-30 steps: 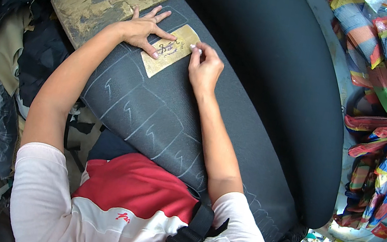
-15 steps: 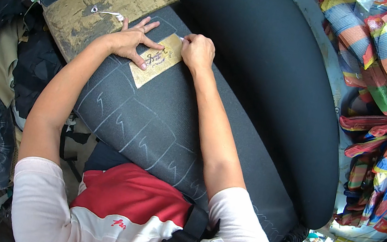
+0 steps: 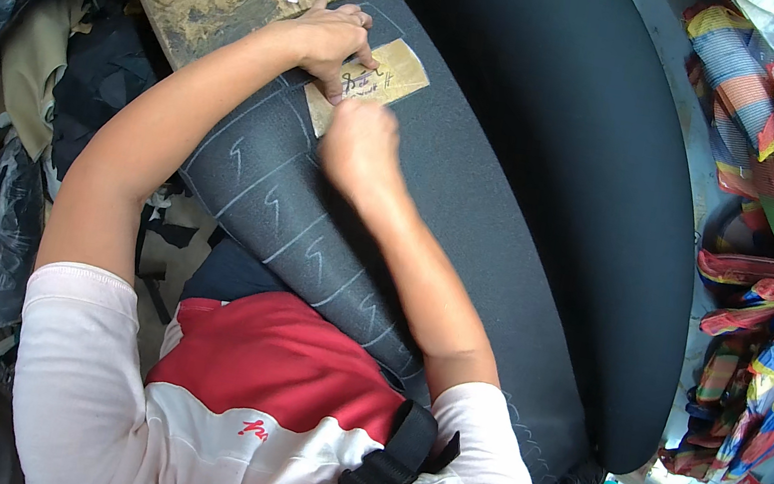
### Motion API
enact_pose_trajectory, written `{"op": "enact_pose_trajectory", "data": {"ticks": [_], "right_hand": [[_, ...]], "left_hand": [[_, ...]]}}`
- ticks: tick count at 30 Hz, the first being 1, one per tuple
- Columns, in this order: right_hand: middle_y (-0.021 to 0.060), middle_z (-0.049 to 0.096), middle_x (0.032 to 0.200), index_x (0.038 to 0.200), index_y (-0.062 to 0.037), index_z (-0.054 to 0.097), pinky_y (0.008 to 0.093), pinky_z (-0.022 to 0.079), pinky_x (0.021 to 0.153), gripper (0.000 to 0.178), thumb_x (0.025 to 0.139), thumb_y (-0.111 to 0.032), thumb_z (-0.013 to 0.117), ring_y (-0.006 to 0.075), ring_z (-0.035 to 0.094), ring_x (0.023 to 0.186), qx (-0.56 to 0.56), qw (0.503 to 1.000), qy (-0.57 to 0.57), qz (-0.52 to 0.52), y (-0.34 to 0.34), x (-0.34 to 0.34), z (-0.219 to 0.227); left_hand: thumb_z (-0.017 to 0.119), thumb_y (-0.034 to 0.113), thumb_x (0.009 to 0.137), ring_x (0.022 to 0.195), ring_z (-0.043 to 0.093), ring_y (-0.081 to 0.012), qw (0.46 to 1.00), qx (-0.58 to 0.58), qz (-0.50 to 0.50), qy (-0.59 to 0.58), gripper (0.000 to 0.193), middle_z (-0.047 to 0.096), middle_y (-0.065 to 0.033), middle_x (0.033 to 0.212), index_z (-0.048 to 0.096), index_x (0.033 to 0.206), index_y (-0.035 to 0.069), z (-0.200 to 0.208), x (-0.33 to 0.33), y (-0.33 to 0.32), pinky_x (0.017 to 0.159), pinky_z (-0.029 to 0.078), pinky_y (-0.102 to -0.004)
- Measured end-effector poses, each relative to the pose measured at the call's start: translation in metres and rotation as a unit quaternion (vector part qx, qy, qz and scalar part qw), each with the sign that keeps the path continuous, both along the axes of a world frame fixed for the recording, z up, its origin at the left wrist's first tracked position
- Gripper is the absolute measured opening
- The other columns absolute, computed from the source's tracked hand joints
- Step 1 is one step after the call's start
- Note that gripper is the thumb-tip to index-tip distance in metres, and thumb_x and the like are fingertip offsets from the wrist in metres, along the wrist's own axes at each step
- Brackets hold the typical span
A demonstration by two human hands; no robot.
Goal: The person uses a small rectangular template and a white marking tool to draw outlines and symbols on a large roll of black fabric. They repeatedly position the template, trace its edges, and mark sections with numbers and symbols.
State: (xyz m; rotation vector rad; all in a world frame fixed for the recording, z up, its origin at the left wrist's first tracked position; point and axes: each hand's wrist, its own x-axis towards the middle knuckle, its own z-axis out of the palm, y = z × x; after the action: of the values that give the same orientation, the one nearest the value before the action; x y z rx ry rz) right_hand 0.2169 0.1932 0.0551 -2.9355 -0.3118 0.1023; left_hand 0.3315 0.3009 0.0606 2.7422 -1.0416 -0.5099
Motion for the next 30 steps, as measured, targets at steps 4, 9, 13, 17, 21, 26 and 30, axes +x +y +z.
{"op": "enact_pose_trajectory", "data": {"ticks": [4, 9, 13, 17, 21, 26, 30], "right_hand": [[0.0267, 0.061, 0.075, 0.071, 0.0056, 0.063, 0.0458, 0.051, 0.072, 0.008, 0.068, 0.005, 0.055, 0.0404, 0.063, 0.075, 0.244, 0.967, -0.07, 0.027, 0.019, -0.009, -0.009], [0.0201, 0.062, 0.074, 0.069, 0.002, 0.064, 0.0419, 0.049, 0.071, 0.01, 0.067, -0.002, 0.055, 0.0324, 0.058, 0.078, 0.172, 0.957, -0.228, 0.059, 0.018, 0.005, -0.025], [0.0198, 0.063, 0.072, 0.069, 0.0021, 0.066, 0.0427, 0.05, 0.071, 0.012, 0.07, -0.004, 0.055, 0.0335, 0.062, 0.076, 0.095, 0.991, -0.088, 0.025, -0.007, -0.029, -0.018], [0.0214, 0.062, 0.068, 0.075, -0.0003, 0.067, 0.0427, 0.051, 0.069, 0.009, 0.072, -0.008, 0.062, 0.0358, 0.062, 0.068, 0.284, 0.948, -0.141, 0.018, -0.021, -0.026, -0.017], [0.0214, 0.063, 0.074, 0.075, 0.0016, 0.064, 0.0436, 0.05, 0.068, 0.011, 0.073, -0.009, 0.063, 0.036, 0.062, 0.07, 0.282, 0.94, -0.188, 0.044, 0.011, 0.003, -0.035], [0.0225, 0.064, 0.082, 0.074, 0.0055, 0.064, 0.0454, 0.051, 0.074, 0.015, 0.074, -0.002, 0.05, 0.0383, 0.062, 0.078, 0.181, 0.975, -0.126, -0.015, 0.028, -0.005, -0.028], [0.0256, 0.064, 0.082, 0.079, 0.0052, 0.067, 0.0433, 0.052, 0.076, 0.017, 0.069, -0.006, 0.059, 0.0386, 0.064, 0.08, 0.129, 0.99, 0.034, -0.047, -0.012, -0.034, 0.002]], "left_hand": [[0.082, 0.014, 0.053, 0.117, 0.049, -0.0322, 0.999, -0.028, -0.011, 0.029, 0.058, 0.054, -0.0194, 0.123, 0.067, 0.109, 0.009, -0.003, 0.006, -0.012, 0.092, 0.043, -0.0313], [0.078, 0.003, 0.056, 0.1, 0.062, -0.0301, 0.996, -0.076, 0.021, 0.03, 0.053, 0.064, -0.0198, 0.103, 0.066, 0.107, 0.003, -0.008, 0.004, -0.019, 0.086, 0.049, -0.0337], [0.081, 0.004, 0.052, 0.097, 0.063, -0.0302, 0.999, -0.029, 0.007, 0.022, 0.058, 0.065, -0.0193, 0.102, 0.065, 0.107, 0.002, -0.001, -0.001, -0.023, 0.085, 0.049, -0.0334], [0.082, 0.005, 0.049, 0.094, 0.064, -0.0293, 1.0, -0.004, 0.013, 0.02, 0.061, 0.066, -0.0182, 0.1, 0.065, 0.107, 0.001, 0.002, -0.001, -0.026, 0.082, 0.051, -0.0327], [0.082, 0.004, 0.049, 0.094, 0.064, -0.029, 1.0, 0.008, 0.019, -0.001, 0.059, 0.066, -0.0185, 0.1, 0.066, 0.106, 0.002, -0.002, 0.004, -0.03, 0.081, 0.051, -0.0327], [0.082, 0.006, 0.051, 0.095, 0.063, -0.031, 1.0, -0.009, 0.005, 0.006, 0.054, 0.066, -0.0194, 0.098, 0.067, 0.103, 0.001, -0.014, 0.007, -0.026, 0.083, 0.051, -0.0334], [0.081, 0.008, 0.054, 0.087, 0.065, -0.0289, 0.995, -0.067, 0.025, -0.07, 0.045, 0.067, -0.0177, 0.091, 0.069, 0.097, 0.002, -0.013, 0.001, -0.019, 0.078, 0.051, -0.0333]]}}
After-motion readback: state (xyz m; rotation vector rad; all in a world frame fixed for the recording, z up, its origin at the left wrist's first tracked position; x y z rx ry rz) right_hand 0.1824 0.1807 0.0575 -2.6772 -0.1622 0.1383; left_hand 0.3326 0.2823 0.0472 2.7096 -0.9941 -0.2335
